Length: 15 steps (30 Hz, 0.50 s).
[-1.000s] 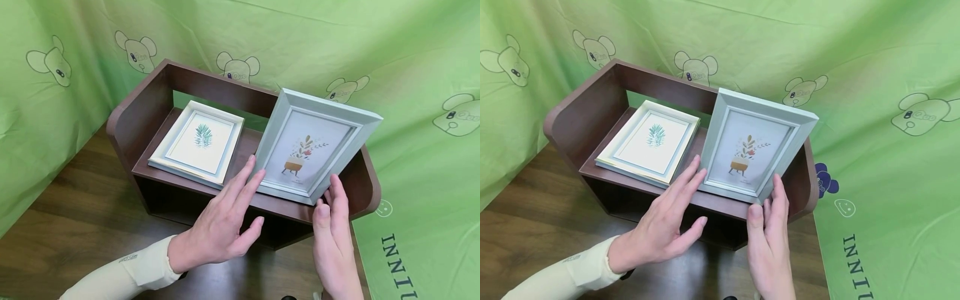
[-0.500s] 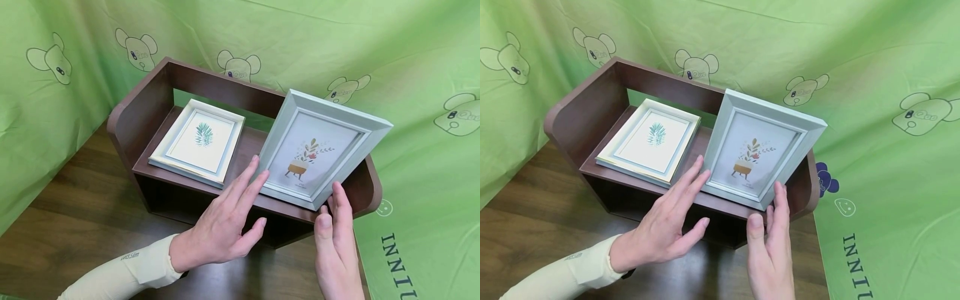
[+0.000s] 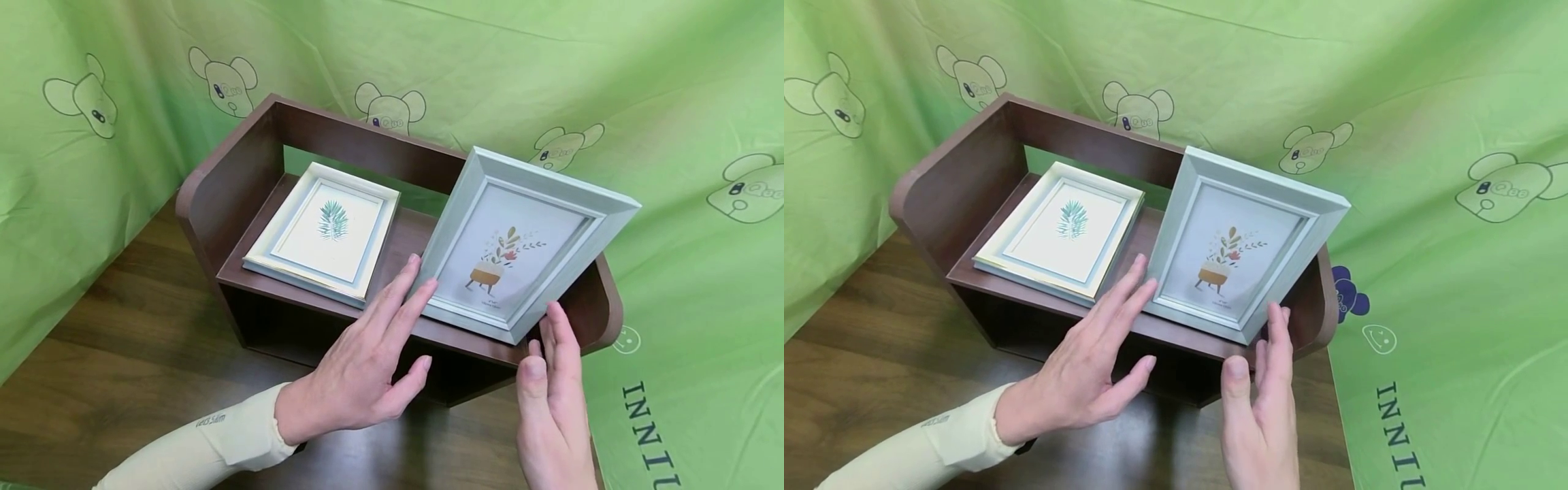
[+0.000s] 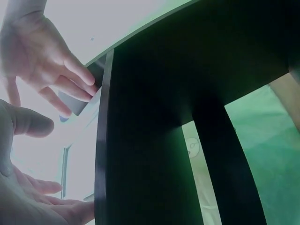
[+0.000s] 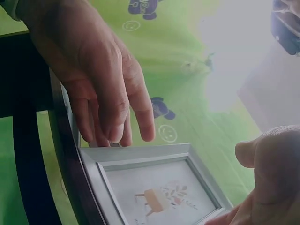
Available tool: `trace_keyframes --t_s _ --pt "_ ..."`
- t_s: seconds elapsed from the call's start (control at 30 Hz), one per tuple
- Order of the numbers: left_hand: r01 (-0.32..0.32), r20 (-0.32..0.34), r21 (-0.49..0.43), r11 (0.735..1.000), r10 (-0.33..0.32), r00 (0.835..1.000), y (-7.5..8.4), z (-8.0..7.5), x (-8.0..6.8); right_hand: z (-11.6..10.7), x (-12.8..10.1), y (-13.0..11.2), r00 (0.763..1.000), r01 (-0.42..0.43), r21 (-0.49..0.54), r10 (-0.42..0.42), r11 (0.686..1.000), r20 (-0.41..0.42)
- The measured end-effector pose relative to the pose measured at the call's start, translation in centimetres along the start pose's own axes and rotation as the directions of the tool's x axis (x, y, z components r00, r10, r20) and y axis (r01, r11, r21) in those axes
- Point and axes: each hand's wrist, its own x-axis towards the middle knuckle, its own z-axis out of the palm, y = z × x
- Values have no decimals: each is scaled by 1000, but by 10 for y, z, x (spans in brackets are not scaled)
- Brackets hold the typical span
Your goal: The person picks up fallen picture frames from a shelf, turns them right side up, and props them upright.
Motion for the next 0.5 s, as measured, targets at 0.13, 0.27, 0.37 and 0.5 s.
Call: trace_keyframes --t_s 0.13,0.27,0.37,0.5 --pt "-49 -33 -32 998 48 998 3 -10 3 2 -4 0 995 85 64 -82 994 -52" --pt "-150 -141 -52 987 141 980 5 -29 11 6 -5 0 963 257 186 -237 948 -126" --pt "-162 -238 -13 987 154 959 3 -50 15 11 -1 -9 924 378 274 -340 884 -177" --pt "-71 -323 72 995 91 942 -3 -78 17 24 5 -30 875 485 317 -445 815 -193"
